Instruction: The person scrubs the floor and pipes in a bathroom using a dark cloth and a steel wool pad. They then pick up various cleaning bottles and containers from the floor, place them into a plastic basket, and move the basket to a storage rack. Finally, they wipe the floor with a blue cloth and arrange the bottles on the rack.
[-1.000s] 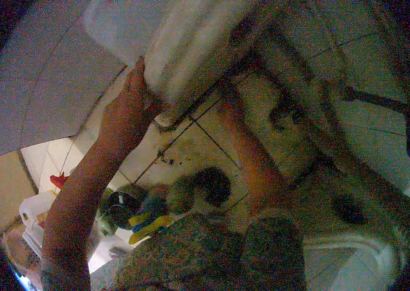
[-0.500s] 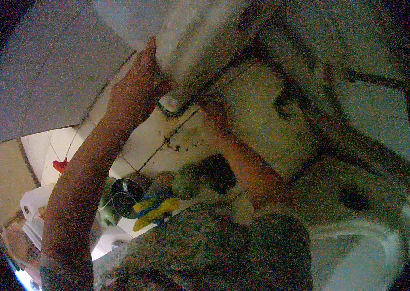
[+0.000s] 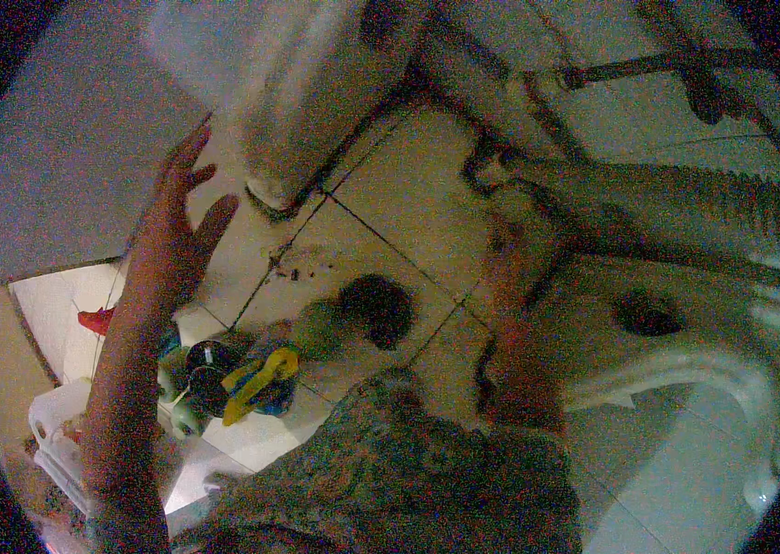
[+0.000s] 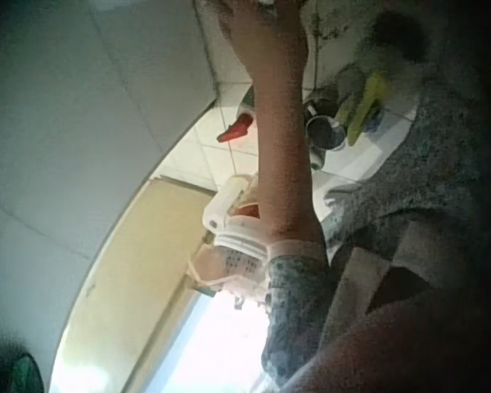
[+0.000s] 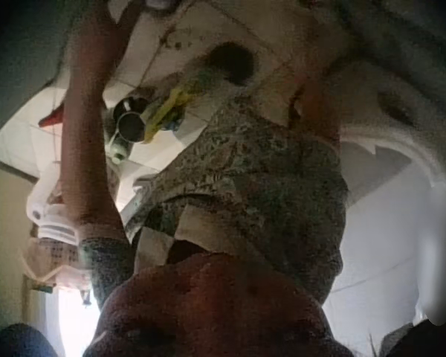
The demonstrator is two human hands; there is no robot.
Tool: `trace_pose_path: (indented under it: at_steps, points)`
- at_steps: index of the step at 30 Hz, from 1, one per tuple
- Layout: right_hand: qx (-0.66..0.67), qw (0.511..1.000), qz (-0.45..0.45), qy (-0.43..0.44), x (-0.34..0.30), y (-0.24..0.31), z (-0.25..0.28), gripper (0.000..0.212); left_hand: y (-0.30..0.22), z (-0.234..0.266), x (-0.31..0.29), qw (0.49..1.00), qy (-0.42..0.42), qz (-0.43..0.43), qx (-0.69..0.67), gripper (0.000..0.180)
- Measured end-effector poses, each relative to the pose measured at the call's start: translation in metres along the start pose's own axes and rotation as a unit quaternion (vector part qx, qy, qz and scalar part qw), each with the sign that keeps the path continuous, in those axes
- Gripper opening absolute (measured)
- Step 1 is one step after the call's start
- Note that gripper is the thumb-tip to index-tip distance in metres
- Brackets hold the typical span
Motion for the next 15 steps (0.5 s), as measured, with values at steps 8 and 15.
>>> trace_pose_path:
  at_steps: [8,15]
  points:
    - [-0.606,0.794,-0.008,-0.048,0.074,0.009,0.005,0.030,0.006,0.005,-0.018,0.995,0.005,0.047,-0.093,0.058]
    - [-0.617,0.787,-0.018,-0.011,0.062,-0.013,0.063,0.030,0.007,0.009,-0.013,0.997,0.039,0.057,-0.020,0.056]
Point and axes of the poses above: each hand's wrist, its own x-axis towards the middle knuckle, its own z-axis out of the back of the hand, y = z × x, the point moved 10 cm from there along x, towards the middle knuckle, and after that the axes turned 8 degrees about z, right-handed, at the moved point
